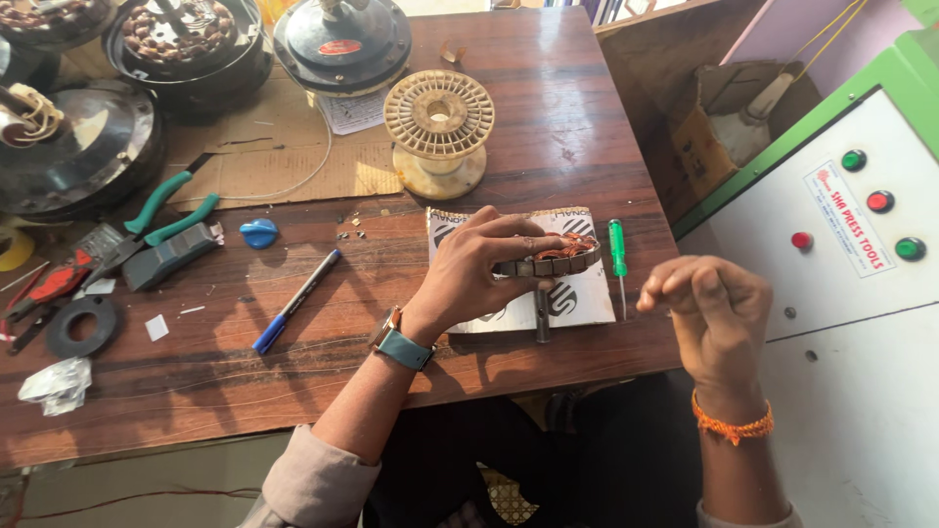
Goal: The person works at a cluttered workbench on an electric motor armature, pressing and seating copper wire windings into the slots around the commutator by hand, turning the armature to reach different sections and adjusting the coils into place.
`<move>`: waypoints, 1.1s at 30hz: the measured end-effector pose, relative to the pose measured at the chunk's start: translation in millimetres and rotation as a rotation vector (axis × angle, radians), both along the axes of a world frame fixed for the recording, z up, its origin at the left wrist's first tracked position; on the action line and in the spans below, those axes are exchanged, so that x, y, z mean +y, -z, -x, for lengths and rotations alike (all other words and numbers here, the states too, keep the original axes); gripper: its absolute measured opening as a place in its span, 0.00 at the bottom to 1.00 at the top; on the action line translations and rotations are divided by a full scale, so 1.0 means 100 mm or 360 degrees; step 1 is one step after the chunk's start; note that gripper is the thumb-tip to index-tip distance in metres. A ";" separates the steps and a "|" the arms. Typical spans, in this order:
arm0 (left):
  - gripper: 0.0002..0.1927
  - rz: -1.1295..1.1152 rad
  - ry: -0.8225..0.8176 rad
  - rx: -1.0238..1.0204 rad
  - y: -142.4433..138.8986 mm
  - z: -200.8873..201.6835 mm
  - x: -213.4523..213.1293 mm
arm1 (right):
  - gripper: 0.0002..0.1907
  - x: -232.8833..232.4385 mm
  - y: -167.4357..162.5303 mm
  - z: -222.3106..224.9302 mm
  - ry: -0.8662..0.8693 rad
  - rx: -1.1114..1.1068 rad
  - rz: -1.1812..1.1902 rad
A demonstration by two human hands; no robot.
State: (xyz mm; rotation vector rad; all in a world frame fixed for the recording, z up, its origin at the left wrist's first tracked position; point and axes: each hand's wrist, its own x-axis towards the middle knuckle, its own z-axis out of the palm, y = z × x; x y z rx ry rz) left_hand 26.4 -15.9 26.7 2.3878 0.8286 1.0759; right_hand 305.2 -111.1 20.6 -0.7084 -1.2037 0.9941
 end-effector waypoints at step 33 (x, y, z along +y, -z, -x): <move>0.24 -0.0010 -0.0061 -0.0054 0.02 -0.12 -0.05 | 0.20 -0.27 -0.23 -0.07 0.0212 -0.1207 -0.0020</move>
